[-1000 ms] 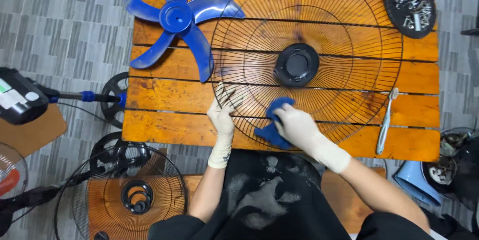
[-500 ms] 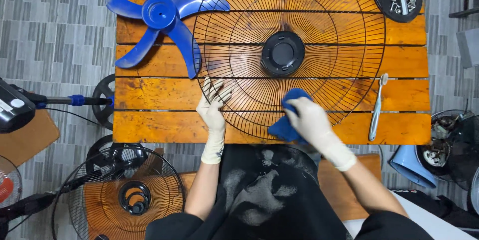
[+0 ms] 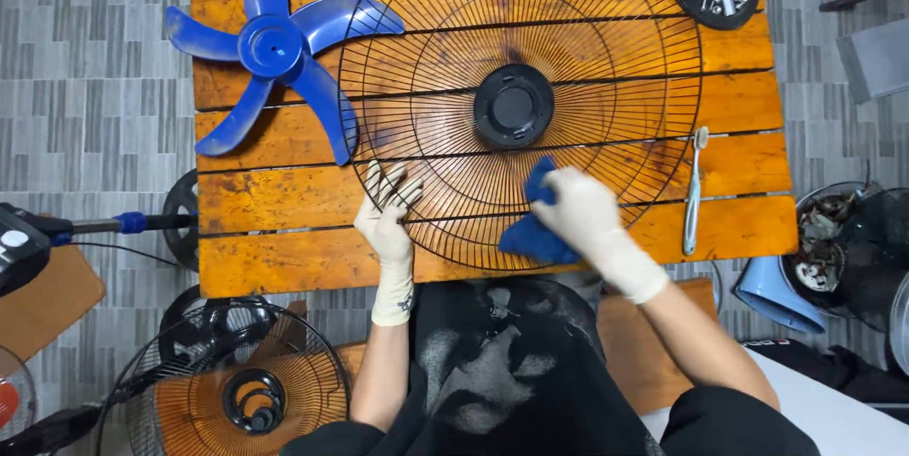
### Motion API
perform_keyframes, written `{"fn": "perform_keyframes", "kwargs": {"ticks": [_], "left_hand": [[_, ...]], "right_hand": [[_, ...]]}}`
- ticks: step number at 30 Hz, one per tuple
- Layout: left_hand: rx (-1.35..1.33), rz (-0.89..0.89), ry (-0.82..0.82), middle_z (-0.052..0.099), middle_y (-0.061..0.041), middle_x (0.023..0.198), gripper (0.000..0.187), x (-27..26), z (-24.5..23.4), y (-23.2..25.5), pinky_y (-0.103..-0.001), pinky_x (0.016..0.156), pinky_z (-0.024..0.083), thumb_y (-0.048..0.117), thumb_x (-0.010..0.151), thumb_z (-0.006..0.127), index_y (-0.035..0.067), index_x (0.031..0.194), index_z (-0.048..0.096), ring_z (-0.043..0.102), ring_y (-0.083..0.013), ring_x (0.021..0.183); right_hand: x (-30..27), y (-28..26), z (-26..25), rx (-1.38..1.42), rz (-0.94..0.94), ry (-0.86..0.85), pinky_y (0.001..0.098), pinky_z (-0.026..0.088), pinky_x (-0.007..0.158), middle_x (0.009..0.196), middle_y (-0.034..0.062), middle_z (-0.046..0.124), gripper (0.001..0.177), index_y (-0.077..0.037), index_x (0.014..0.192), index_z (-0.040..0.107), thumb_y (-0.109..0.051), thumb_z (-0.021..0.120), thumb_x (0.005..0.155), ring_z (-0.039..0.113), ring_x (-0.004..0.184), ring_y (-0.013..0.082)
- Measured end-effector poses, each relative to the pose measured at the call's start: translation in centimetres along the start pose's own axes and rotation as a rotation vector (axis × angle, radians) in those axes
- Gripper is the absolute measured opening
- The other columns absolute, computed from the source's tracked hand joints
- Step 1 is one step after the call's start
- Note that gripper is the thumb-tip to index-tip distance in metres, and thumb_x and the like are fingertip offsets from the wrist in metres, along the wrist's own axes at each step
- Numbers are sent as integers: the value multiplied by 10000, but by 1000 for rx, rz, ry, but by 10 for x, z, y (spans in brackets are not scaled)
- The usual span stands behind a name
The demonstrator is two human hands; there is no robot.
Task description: Cleaning a metal fan grill with a cloth and a toothbrush
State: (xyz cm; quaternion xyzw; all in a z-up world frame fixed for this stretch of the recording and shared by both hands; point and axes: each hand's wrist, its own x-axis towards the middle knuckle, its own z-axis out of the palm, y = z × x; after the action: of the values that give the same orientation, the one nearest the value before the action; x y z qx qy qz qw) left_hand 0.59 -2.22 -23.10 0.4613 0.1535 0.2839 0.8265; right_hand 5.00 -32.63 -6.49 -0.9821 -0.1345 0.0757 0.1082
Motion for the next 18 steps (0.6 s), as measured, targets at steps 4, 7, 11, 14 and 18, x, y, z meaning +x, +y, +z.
{"fn": "perform_keyframes", "kwargs": {"ticks": [4,7,11,14,18], "left_hand": [[1,-16,-17,649,-336,1243,803,-2,11,16,-510,841,629,-180,595,482,-140,1395,525,676,-391,1060],[-7,5,-16,650,-346,1241,830,-2,15,18,-521,812,640,-196,574,477,-141,1401,518,687,-437,1048],[12,10,12,656,-333,1234,812,-2,21,23,-507,804,646,-181,588,471,-141,1398,520,692,-414,1027],[31,-2,7,675,-303,1213,782,-9,44,43,-480,790,650,-170,602,481,-134,1381,540,695,-374,1014],[84,-10,-12,676,-346,1195,813,1,1,2,-525,762,644,-194,538,477,-146,1343,576,700,-430,988]], "right_hand": [[18,80,-1,-109,125,198,439,580,782,893,51,726,263,-198,953,752,-382,778,767,739,895,307],[33,117,16,-182,148,420,376,597,759,901,46,701,267,-212,1048,729,-358,785,832,738,846,265],[27,55,21,21,184,367,466,587,768,905,122,738,229,-127,1046,746,-296,720,894,741,860,353],[32,42,17,89,170,372,468,588,778,904,135,743,222,-115,1041,744,-268,721,881,741,858,369],[73,80,12,-29,145,627,419,601,752,906,66,714,202,-160,1053,708,-253,786,891,744,839,304]]}}
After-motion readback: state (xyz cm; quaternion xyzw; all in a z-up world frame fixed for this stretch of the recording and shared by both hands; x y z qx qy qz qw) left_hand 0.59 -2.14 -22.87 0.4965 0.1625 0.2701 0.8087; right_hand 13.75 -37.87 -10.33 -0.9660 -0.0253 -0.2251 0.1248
